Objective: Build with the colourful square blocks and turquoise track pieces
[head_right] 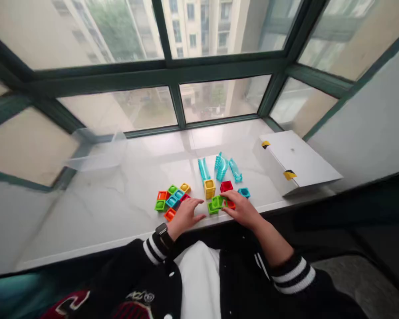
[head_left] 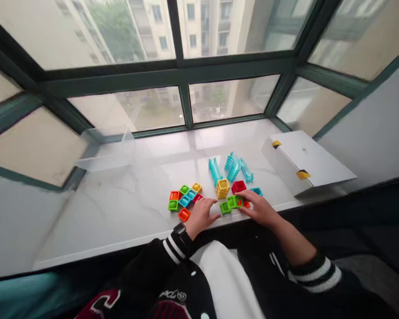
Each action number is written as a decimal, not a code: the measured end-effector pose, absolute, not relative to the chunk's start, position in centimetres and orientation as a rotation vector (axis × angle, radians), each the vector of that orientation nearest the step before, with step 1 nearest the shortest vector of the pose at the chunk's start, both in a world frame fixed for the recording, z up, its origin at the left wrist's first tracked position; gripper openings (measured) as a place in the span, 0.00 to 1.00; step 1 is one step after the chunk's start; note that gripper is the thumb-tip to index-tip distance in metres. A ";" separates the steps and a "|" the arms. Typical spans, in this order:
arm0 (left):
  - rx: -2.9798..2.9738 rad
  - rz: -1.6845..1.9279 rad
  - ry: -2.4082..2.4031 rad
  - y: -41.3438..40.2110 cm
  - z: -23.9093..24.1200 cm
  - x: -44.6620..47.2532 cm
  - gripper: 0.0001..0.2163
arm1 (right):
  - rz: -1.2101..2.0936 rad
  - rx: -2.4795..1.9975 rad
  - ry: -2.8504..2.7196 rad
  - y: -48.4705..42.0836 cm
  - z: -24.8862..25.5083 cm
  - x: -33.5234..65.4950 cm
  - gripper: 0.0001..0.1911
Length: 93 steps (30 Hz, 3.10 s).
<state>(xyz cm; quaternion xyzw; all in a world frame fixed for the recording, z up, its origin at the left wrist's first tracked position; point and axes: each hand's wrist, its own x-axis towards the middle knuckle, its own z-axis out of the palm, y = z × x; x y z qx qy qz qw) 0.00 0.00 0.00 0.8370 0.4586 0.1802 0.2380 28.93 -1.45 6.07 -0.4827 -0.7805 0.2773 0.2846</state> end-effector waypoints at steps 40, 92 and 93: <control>2.405 0.406 1.331 0.8 -0.3 3.1 0.16 | 0.694 -1.338 -2.219 -0.7 2.5 25.5 0.28; 2.365 0.379 1.330 0.6 0.4 3.0 0.17 | 0.707 -1.287 -2.187 -0.3 2.4 25.7 0.27; 2.364 0.374 1.330 0.6 0.5 3.0 0.17 | 0.703 -1.288 -2.184 -0.4 2.4 25.7 0.27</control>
